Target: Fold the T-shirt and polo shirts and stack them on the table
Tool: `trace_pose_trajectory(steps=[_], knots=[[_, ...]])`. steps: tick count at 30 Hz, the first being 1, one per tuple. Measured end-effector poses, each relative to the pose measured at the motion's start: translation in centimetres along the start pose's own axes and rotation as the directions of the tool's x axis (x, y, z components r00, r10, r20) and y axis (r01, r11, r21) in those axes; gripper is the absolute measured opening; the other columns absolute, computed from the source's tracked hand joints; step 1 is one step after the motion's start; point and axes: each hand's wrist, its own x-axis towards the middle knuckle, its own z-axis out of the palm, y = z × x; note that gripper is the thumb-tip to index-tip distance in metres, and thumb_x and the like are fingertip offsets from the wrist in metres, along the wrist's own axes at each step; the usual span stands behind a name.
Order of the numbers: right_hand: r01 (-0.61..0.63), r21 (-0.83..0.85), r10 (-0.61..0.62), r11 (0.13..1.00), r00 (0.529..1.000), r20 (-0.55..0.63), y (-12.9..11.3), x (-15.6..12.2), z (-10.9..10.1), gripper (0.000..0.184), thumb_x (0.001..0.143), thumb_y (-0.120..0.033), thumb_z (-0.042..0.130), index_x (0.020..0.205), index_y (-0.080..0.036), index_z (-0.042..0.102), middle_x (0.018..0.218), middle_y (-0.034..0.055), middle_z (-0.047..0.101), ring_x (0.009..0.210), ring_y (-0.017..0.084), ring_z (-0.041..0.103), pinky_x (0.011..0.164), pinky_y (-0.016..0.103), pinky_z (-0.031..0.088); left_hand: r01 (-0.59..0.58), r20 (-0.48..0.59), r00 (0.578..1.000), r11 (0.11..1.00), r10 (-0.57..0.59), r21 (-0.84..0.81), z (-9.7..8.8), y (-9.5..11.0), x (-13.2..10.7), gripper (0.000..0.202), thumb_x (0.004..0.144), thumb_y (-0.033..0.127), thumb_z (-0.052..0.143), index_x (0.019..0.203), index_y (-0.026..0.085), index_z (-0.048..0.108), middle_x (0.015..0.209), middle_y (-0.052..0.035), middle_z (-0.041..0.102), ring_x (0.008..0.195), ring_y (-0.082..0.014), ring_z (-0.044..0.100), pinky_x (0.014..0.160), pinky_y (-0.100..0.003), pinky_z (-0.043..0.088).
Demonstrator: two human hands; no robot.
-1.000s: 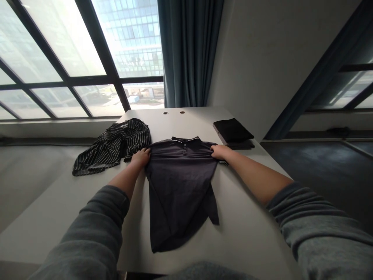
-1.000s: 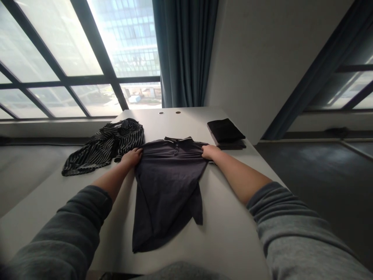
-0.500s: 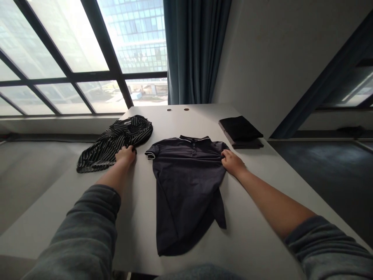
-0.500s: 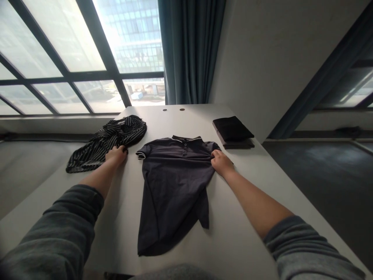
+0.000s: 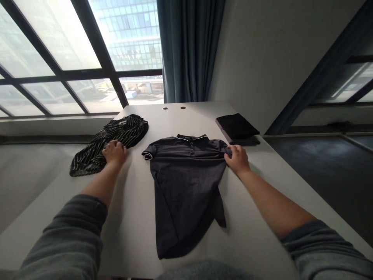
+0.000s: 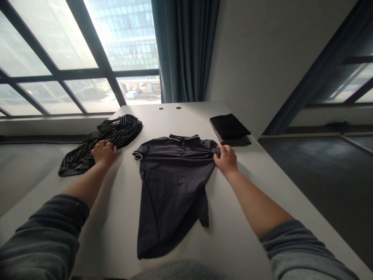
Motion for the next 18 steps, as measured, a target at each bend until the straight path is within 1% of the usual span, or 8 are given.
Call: trace_pose_trajectory(steps=[3,5,7,9,11,14,17,18], knots=[[-0.032,0.040,0.030,0.999,0.998,0.049,1.7,-0.6,-0.7,0.061,0.086,-0.043,0.065,0.140,-0.016,0.060,0.125,0.0193,0.069,0.120,0.038,0.062,0.107,0.050,0.048,-0.124,0.192,0.969,0.981,0.152,-0.152,0.1,4.3,-2.9,0.045,0.104,0.053,0.042,0.127,0.022,0.065,0.128,-0.0141,0.071,0.118,-0.0342,0.065,0.101,-0.047,0.047],[-0.042,0.089,0.034,0.995,0.995,0.092,2.7,-1.0,-1.3,0.067,0.084,-0.043,0.066,0.145,-0.017,0.058,0.121,0.0170,0.073,0.114,0.036,0.066,0.102,0.047,0.052,-0.108,0.286,0.942,0.965,0.176,-0.240,0.3,7.1,-4.0,0.059,0.103,0.066,0.037,0.139,0.025,0.058,0.131,-0.0147,0.071,0.121,-0.0343,0.066,0.099,-0.043,0.049],[-0.070,0.116,0.055,0.991,0.990,0.127,3.2,-1.1,-1.9,0.060,0.083,-0.040,0.064,0.140,-0.021,0.063,0.117,0.0142,0.076,0.106,0.034,0.070,0.095,0.044,0.055,-0.043,0.348,0.929,0.969,0.129,-0.245,0.6,9.2,-4.3,0.075,0.096,0.075,0.044,0.148,0.021,0.050,0.143,-0.0195,0.065,0.129,-0.0373,0.063,0.100,-0.043,0.049],[-0.124,0.122,0.109,0.985,0.987,0.122,3.5,-1.1,-2.5,0.045,0.084,-0.035,0.061,0.126,-0.024,0.071,0.111,0.0122,0.078,0.100,0.033,0.072,0.090,0.042,0.057,0.011,0.415,0.905,0.971,0.091,-0.237,1.0,10.4,-3.6,0.079,0.092,0.071,0.056,0.151,0.019,0.047,0.146,-0.0217,0.063,0.131,-0.0383,0.063,0.099,-0.042,0.050],[-0.197,0.147,0.191,0.969,0.980,0.052,3.7,-0.8,-2.8,0.034,0.085,-0.031,0.058,0.115,-0.024,0.074,0.107,0.0119,0.078,0.099,0.032,0.072,0.090,0.042,0.057,0.044,0.456,0.886,0.962,0.086,-0.268,1.5,10.6,-2.4,0.066,0.093,0.056,0.060,0.147,0.021,0.049,0.137,-0.0181,0.069,0.125,-0.0348,0.067,0.096,-0.040,0.051],[-0.285,0.279,0.316,0.917,0.946,-0.070,4.2,0.1,-2.6,0.033,0.086,-0.031,0.059,0.116,-0.022,0.069,0.110,0.0124,0.077,0.094,0.028,0.072,0.085,0.039,0.059,0.101,0.413,0.909,0.932,0.056,-0.348,2.0,9.6,-0.1,0.043,0.096,0.035,0.055,0.138,0.026,0.056,0.122,-0.0100,0.075,0.111,-0.0278,0.072,0.090,-0.035,0.053],[-0.348,0.411,0.395,0.842,0.918,-0.031,5.2,1.0,-1.9,0.038,0.086,-0.035,0.060,0.121,-0.020,0.060,0.116,0.0122,0.072,0.071,0.020,0.069,0.064,0.034,0.059,0.133,0.340,0.940,0.916,0.004,-0.379,2.0,7.9,1.3,0.034,0.097,0.026,0.051,0.129,0.023,0.061,0.119,-0.0094,0.074,0.107,-0.0259,0.071,0.090,-0.035,0.053],[-0.337,0.408,0.372,0.849,0.928,-0.007,5.5,1.2,-1.7,0.037,0.088,-0.035,0.059,0.121,-0.020,0.059,0.117,0.0131,0.070,0.068,0.019,0.067,0.061,0.033,0.058,0.133,0.322,0.947,0.916,-0.004,-0.378,1.9,7.5,1.4,0.033,0.098,0.024,0.051,0.129,0.020,0.062,0.119,-0.0106,0.074,0.108,-0.0264,0.069,0.093,-0.037,0.053]])
